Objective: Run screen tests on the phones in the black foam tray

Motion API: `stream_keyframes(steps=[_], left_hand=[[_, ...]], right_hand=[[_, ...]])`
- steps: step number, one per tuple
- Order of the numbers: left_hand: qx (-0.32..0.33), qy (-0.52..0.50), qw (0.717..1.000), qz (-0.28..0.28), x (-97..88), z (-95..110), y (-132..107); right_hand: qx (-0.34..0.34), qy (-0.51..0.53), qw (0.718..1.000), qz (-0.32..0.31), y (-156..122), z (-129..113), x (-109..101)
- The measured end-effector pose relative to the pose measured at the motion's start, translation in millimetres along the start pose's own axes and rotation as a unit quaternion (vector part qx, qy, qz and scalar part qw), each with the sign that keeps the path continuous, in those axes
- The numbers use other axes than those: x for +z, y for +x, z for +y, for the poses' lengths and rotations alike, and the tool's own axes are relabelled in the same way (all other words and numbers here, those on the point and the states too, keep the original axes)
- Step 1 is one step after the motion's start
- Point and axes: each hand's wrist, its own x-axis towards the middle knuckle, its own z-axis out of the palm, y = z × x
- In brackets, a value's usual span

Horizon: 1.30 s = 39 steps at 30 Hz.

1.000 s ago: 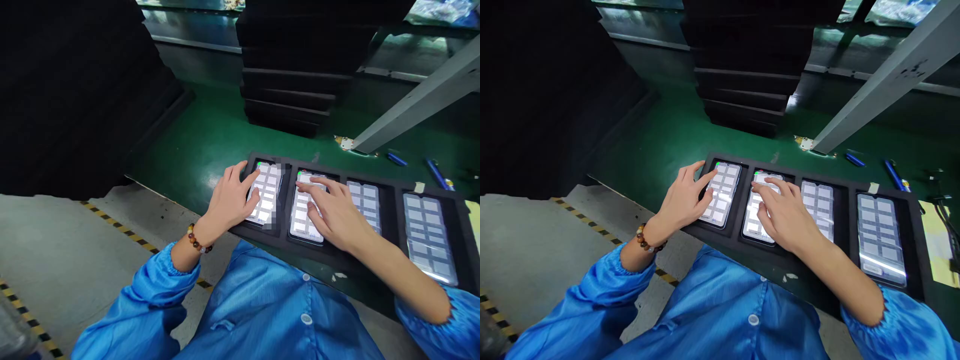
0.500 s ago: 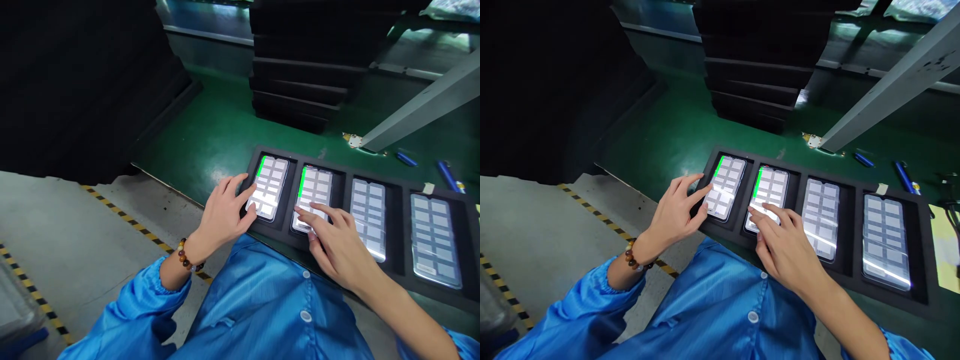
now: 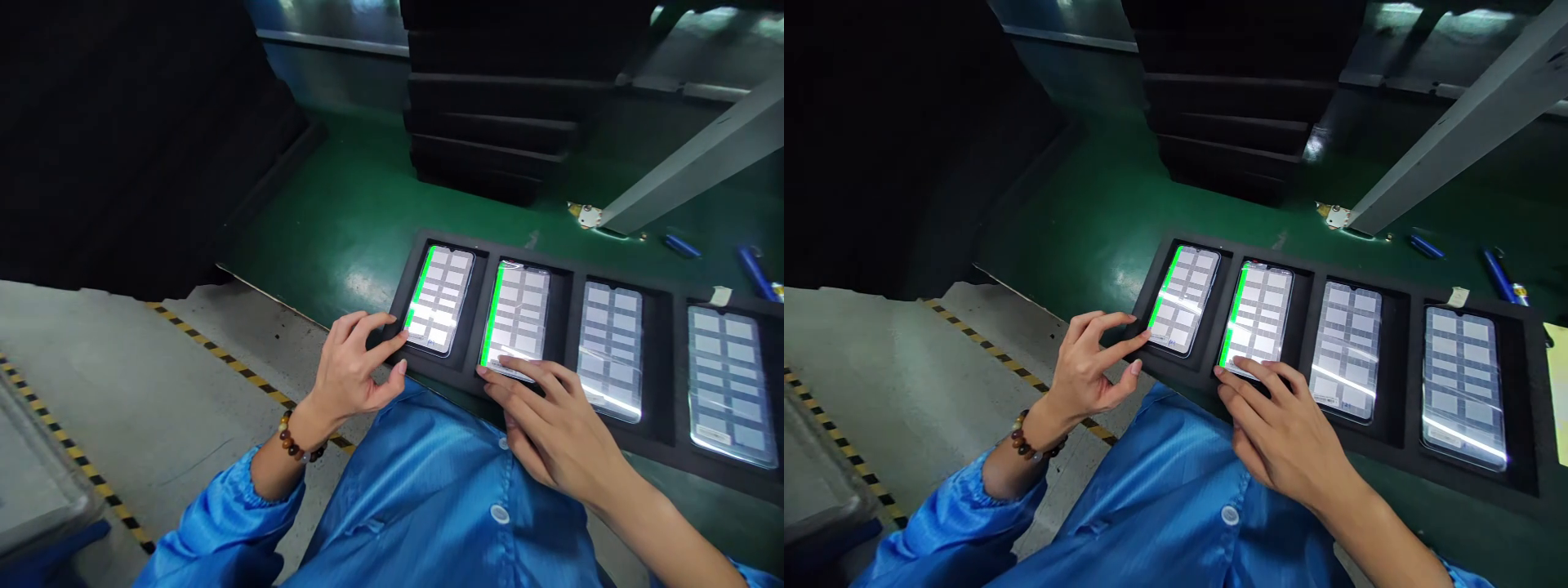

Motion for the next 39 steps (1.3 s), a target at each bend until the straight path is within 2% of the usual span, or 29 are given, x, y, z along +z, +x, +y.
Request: stream_keyframes(steps=[8, 16, 20, 24, 32, 39], left_hand=[[0.043, -0.032, 0.998, 0.013, 0.7, -7, 5], [0.156, -0.097, 0.981, -0.064, 5.7, -6, 32], [0.166, -0.107, 0.973, -0.117, 9.6, -5, 39], [0.142, -0.130, 0.967, -0.166, 13.2, -11, 45], [0.105, -0.146, 0.961, -0.209, 18.3, -23, 73], [0.086, -0.129, 0.966, -0.208, 34.1, -33, 104]], right_hand=[[0.033, -0.005, 0.999, 0.021, -11, 2, -8], [0.075, -0.034, 0.996, 0.033, -48, 10, -20], [0.092, -0.033, 0.995, 0.030, -54, 12, -19], [0.107, -0.047, 0.993, 0.011, -45, 17, -21], [0.153, -0.075, 0.985, -0.017, -13, 38, -31], [0.197, -0.081, 0.977, -0.022, 7, 65, -36]])
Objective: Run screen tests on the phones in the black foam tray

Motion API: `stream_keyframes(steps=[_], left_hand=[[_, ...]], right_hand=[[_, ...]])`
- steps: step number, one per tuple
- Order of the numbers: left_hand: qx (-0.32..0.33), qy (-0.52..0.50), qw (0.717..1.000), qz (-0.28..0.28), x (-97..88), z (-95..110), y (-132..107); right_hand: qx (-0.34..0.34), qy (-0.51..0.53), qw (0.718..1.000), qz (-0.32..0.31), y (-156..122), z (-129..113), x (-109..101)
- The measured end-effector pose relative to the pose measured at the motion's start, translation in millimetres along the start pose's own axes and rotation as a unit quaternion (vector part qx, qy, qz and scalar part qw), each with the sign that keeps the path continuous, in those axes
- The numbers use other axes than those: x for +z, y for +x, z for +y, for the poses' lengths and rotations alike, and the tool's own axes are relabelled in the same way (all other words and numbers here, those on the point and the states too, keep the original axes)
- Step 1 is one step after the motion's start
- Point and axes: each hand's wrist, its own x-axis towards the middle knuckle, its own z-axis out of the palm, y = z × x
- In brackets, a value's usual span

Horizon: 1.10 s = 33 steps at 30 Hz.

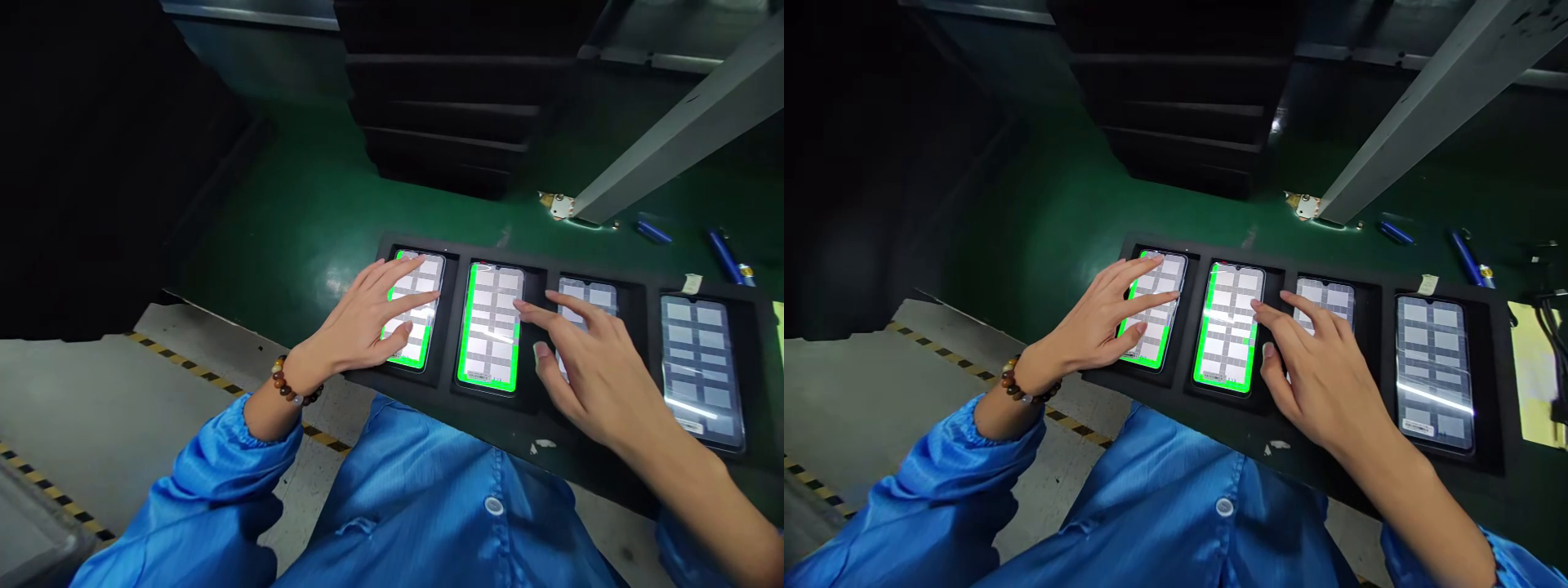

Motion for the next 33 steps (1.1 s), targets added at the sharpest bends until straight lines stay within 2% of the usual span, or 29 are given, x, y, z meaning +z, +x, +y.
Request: stream_keyframes(steps=[6, 10, 13, 17, 20, 24, 30, 33], left_hand=[[-0.041, 0.028, 0.998, 0.028, 2.6, -11, 31], [-0.056, 0.036, 0.997, 0.049, 4.6, -11, 40], [-0.071, 0.046, 0.994, 0.074, 4.9, -8, 37], [-0.148, 0.080, 0.977, 0.128, 5.1, -2, 24], [-0.188, 0.102, 0.966, 0.148, 5.9, 1, 16], [-0.192, 0.105, 0.964, 0.152, 6.8, 2, 14], [-0.177, 0.084, 0.970, 0.143, 5.8, 0, 21], [-0.148, 0.079, 0.977, 0.132, 6.4, -1, 25]], right_hand=[[0.035, -0.018, 0.999, -0.008, 28, 13, -3], [0.048, -0.016, 0.999, -0.009, 40, 15, -6], [0.033, -0.009, 0.999, -0.007, 47, 10, -4], [0.001, 0.019, 1.000, -0.007, 62, -5, 7], [-0.014, 0.034, 0.999, -0.003, 71, -14, 14], [-0.003, 0.019, 1.000, 0.014, 64, -11, 12], [0.066, -0.002, 0.997, 0.034, 46, 3, 3], [0.054, 0.015, 0.998, 0.031, 50, 1, 6]])
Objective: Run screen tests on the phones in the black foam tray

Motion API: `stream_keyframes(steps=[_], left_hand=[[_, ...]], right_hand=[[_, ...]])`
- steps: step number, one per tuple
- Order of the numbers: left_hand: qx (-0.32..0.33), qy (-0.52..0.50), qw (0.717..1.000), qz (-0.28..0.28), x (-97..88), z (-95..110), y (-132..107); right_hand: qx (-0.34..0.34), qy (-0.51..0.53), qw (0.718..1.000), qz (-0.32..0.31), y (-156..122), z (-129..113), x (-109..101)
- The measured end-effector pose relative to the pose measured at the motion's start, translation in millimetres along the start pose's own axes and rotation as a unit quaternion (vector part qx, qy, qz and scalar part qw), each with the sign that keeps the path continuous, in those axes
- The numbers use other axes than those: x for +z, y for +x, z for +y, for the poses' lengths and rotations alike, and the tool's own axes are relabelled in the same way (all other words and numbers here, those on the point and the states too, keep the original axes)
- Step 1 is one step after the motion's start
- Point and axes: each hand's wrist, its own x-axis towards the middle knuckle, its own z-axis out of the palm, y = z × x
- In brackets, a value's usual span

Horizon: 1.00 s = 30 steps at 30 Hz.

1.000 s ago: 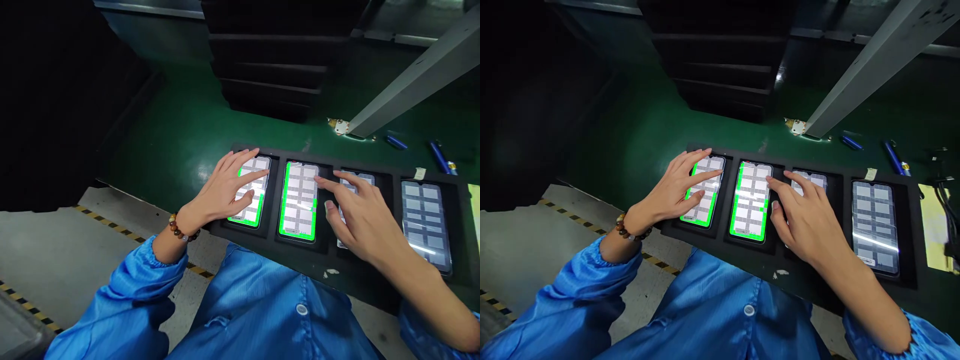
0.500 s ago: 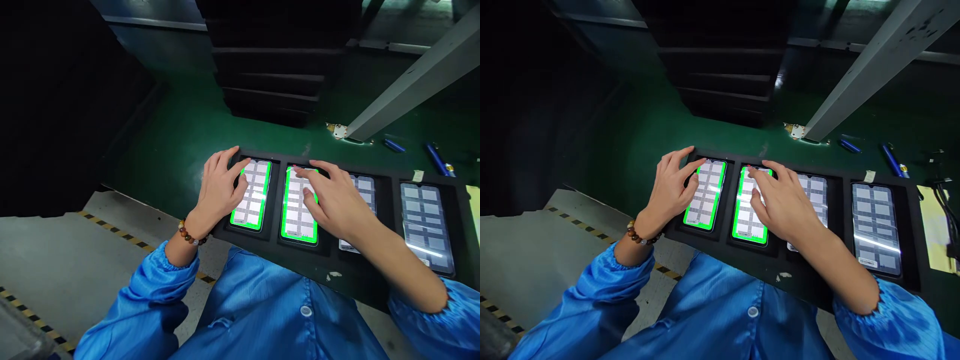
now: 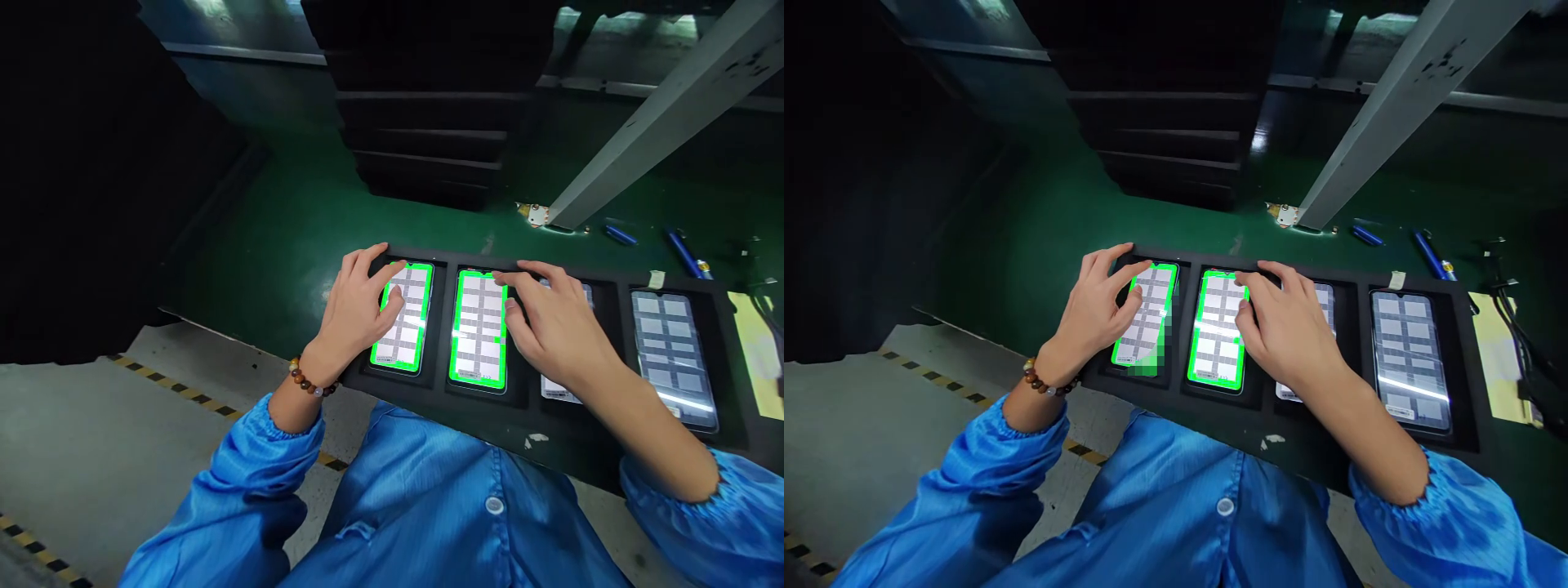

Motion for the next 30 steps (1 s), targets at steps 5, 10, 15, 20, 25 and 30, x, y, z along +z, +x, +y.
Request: stream_keyframes(steps=[5, 10, 15, 20, 25, 30], left_hand=[[0.033, -0.014, 0.999, 0.001, 0.3, 0, -2], [0.062, -0.024, 0.998, -0.002, -6.7, 1, -17], [0.113, -0.036, 0.993, 0.006, -15.4, 2, -46], [0.141, -0.052, 0.988, 0.021, -20.1, 2, -78], [0.156, -0.062, 0.985, 0.032, -19.3, 2, -98], [0.156, -0.063, 0.985, 0.045, -17.1, 2, -103]], right_hand=[[-0.031, 0.030, 0.999, -0.004, 4, -6, 6], [-0.066, 0.027, 0.997, -0.014, -18, -11, 5], [-0.118, 0.028, 0.993, -0.009, -48, -21, 5], [-0.155, 0.039, 0.987, -0.008, -77, -35, 2], [-0.162, 0.050, 0.985, -0.021, -97, -48, -1], [-0.162, 0.053, 0.985, -0.014, -102, -49, -1]])
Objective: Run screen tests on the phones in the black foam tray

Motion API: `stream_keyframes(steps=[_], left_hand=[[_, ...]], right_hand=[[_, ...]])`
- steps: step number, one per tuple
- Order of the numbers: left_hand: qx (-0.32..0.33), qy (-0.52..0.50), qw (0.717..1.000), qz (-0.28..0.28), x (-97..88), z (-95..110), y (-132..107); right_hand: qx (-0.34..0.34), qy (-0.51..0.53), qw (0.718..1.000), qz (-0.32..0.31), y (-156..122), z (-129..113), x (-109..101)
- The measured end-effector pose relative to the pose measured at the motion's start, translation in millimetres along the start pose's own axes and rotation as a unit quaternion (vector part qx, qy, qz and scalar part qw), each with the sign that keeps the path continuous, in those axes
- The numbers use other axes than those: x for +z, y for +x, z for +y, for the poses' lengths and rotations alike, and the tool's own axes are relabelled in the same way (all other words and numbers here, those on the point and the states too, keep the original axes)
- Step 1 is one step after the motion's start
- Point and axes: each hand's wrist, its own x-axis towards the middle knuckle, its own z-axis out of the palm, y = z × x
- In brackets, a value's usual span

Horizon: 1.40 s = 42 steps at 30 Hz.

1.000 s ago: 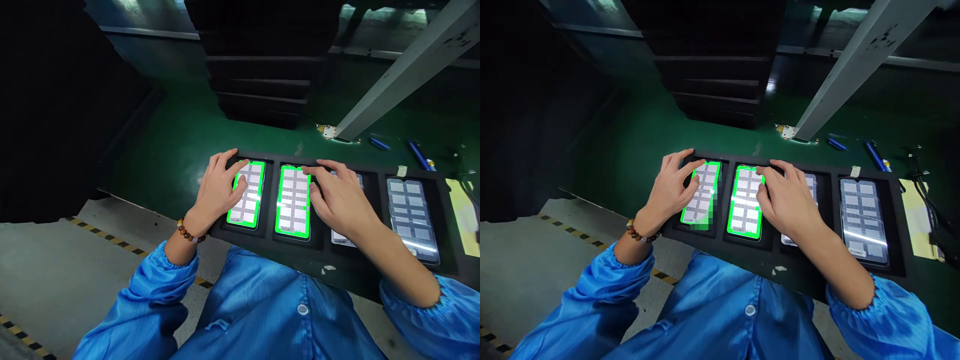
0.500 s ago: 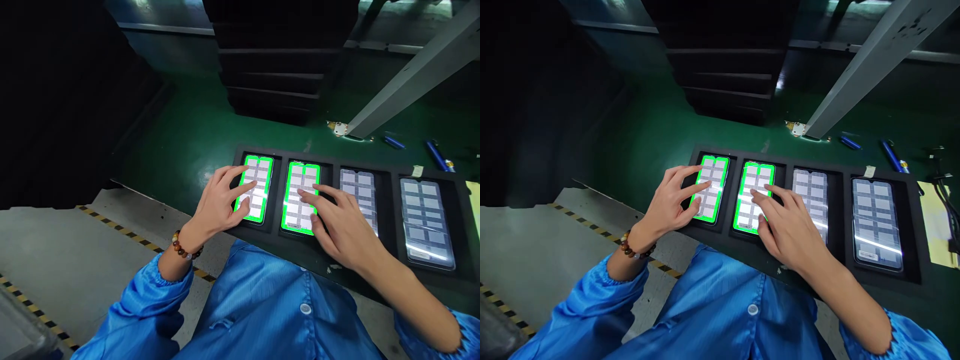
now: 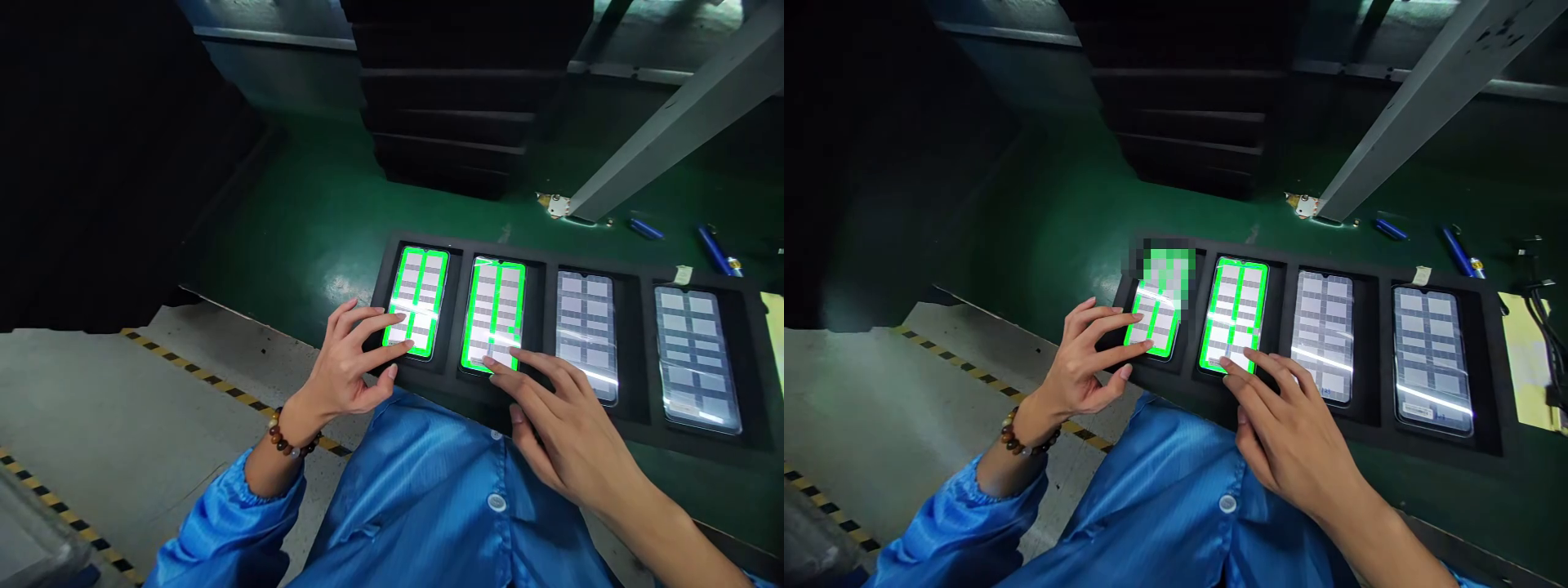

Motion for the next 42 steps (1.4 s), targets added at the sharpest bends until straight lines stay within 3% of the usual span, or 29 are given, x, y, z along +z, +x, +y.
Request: stream_keyframes(steps=[8, 12, 16, 23, 31, 38, 42], left_hand=[[-0.087, 0.071, 0.993, 0.029, -3.3, -1, -3], [-0.040, 0.032, 0.999, -0.005, -1.2, 5, 7], [0.000, -0.012, 0.999, -0.041, 4.3, 7, 21], [-0.002, -0.015, 0.999, -0.048, 8.0, 4, 26], [-0.025, -0.027, 0.999, -0.022, 4.8, 3, 17], [-0.075, 0.052, 0.996, 0.018, -1.8, 4, 8], [-0.095, 0.057, 0.994, 0.025, -3.2, 5, 4]], right_hand=[[0.034, -0.011, 0.999, 0.012, 18, 3, 10], [0.020, -0.002, 1.000, 0.012, 23, 2, 9], [0.066, -0.015, 0.998, 0.017, 5, 16, -1], [0.111, -0.045, 0.993, 0.019, 9, 36, -7], [0.074, -0.036, 0.996, 0.023, -4, 19, -6], [0.036, 0.010, 0.999, 0.024, 26, 2, 11], [0.039, 0.009, 0.999, 0.013, 21, 6, 9]])
